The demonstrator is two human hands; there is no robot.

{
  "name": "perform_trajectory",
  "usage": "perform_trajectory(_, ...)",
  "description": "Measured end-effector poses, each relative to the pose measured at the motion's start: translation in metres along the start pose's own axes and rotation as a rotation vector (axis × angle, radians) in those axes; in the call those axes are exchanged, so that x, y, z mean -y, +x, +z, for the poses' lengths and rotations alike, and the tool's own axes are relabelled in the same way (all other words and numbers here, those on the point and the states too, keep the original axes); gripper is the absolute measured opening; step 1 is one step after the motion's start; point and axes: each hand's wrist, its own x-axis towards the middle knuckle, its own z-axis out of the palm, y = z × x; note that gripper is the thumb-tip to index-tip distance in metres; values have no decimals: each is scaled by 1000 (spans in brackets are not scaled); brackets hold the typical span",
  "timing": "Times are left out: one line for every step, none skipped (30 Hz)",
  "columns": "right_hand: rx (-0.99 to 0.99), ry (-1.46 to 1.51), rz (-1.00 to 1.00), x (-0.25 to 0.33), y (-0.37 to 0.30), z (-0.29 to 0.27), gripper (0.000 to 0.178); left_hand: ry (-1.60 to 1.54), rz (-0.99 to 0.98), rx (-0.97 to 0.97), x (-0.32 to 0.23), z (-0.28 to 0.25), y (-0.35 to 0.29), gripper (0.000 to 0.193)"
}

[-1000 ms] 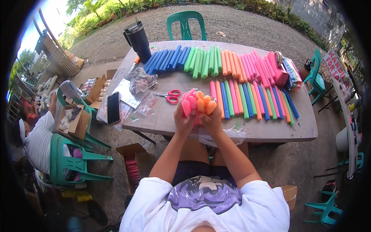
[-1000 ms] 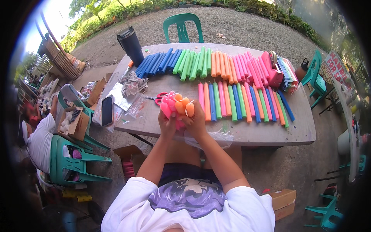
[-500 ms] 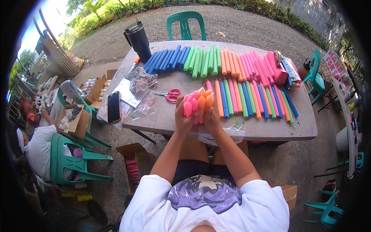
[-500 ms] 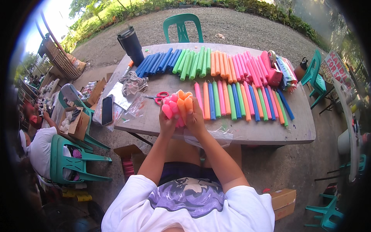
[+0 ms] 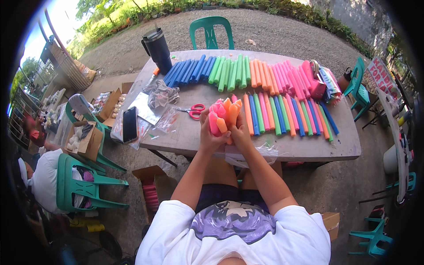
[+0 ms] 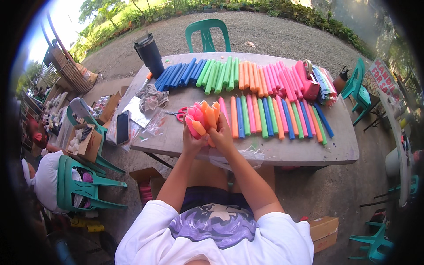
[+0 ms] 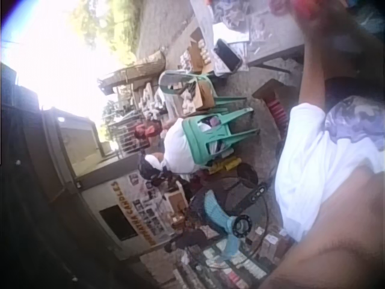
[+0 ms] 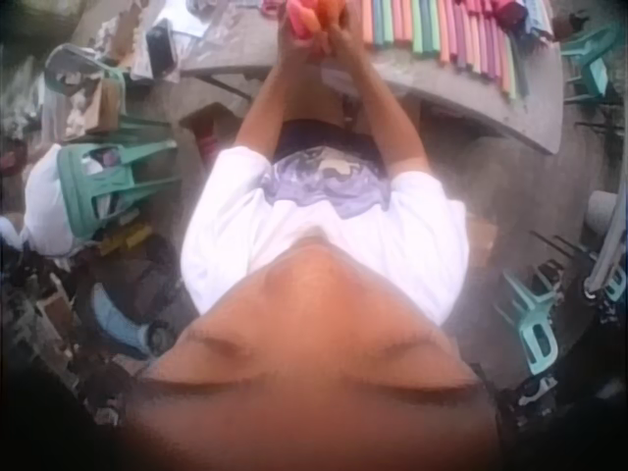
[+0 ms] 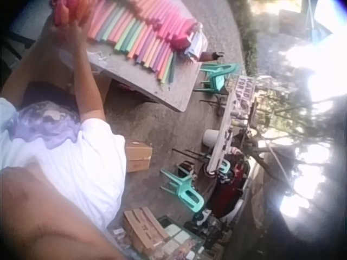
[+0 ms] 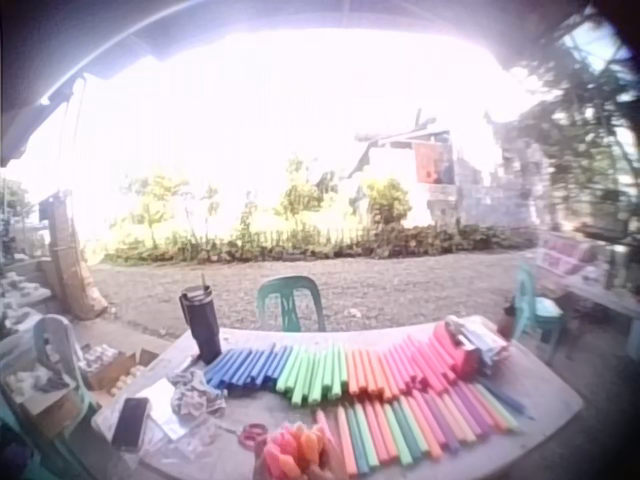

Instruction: The person gathers colorful cylindrical candles from a table, bundles them by color, and ties them together with string. They use scissors to cut the string and place the finished bundles on the table.

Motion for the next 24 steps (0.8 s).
perform_trajectory(-4, -23, 13, 0, 0, -1, 42, 24, -16, 9, 7, -4, -3, 69)
perform_trajectory(-7, -46, 25, -1, 1, -1, 41, 48, -32, 18, 12, -6, -5, 67)
perform_trajectory(-20, -47, 35, 1, 1, 0, 41, 39, -55, 19, 13, -7, -6, 66)
perform_trajectory(-34, -48, 44, 3, 0, 2, 40, 29, -78, 20, 15, -7, -7, 64)
perform_trajectory(-47, -50, 53, 5, 0, 4, 40, 20, -101, 21, 16, -7, -7, 63)
perform_trajectory(-46, -67, 39, 4, 1, 5, 40, 18, -88, -2, 14, -7, -7, 62)
perform_trajectory(-46, -84, 25, 3, 1, 5, 40, 16, -76, -25, 12, -6, -8, 60)
perform_trajectory(-45, -101, 10, 2, 2, 5, 40, 14, -63, -48, 10, -5, -8, 59)
perform_trajectory(-42, -109, 15, 2, 1, 4, 40, 7, -77, -59, 5, -3, -8, 58)
perform_trajectory(-38, -116, 20, 2, 0, 2, 40, -1, -92, -70, -2, -2, -7, 57)
perform_trajectory(-34, -123, 25, 3, -1, 1, 40, -8, -107, -82, -6, 0, -7, 56)
perform_trajectory(-28, -163, 7, 4, -2, 3, 38, 12, -85, -135, -5, 1, -7, 50)
perform_trajectory(-22, -203, -11, 5, -2, 6, 37, 33, -63, -188, -3, 1, -8, 45)
perform_trajectory(-16, -242, -28, 5, -3, 9, 36, 54, -41, -241, -3, 1, -8, 40)
perform_trajectory(-25, -276, -40, 5, -3, 6, 35, 73, -69, -237, -5, 2, -8, 35)
perform_trajectory(-33, -309, -53, 2, -3, 3, 34, 92, -97, -232, -9, 2, -8, 30)
perform_trajectory(-41, -342, -65, 0, -2, 0, 33, 112, -124, -228, -11, 3, -8, 25)
perform_trajectory(-26, -334, -52, -1, -2, -1, 33, 93, -124, -251, -12, 3, -8, 21)
perform_trajectory(-11, -327, -39, -3, -2, -1, 33, 74, -123, -274, -11, 3, -9, 17)
perform_trajectory(3, -320, -27, -4, -2, -2, 33, 54, -122, -296, -11, 3, -9, 13)
perform_trajectory(12, -343, -47, -5, -3, -2, 33, 53, -133, -301, -11, 2, -10, 13)
perform_trajectory(19, -366, -68, -6, -4, -3, 33, 52, -145, -305, -10, 1, -10, 13)
perform_trajectory(26, -389, -89, -7, -4, -3, 33, 50, -157, -308, -10, 1, -11, 12)
perform_trajectory(8, -377, -102, -5, -3, 0, 33, 13, -172, -333, -15, 4, -9, 12)
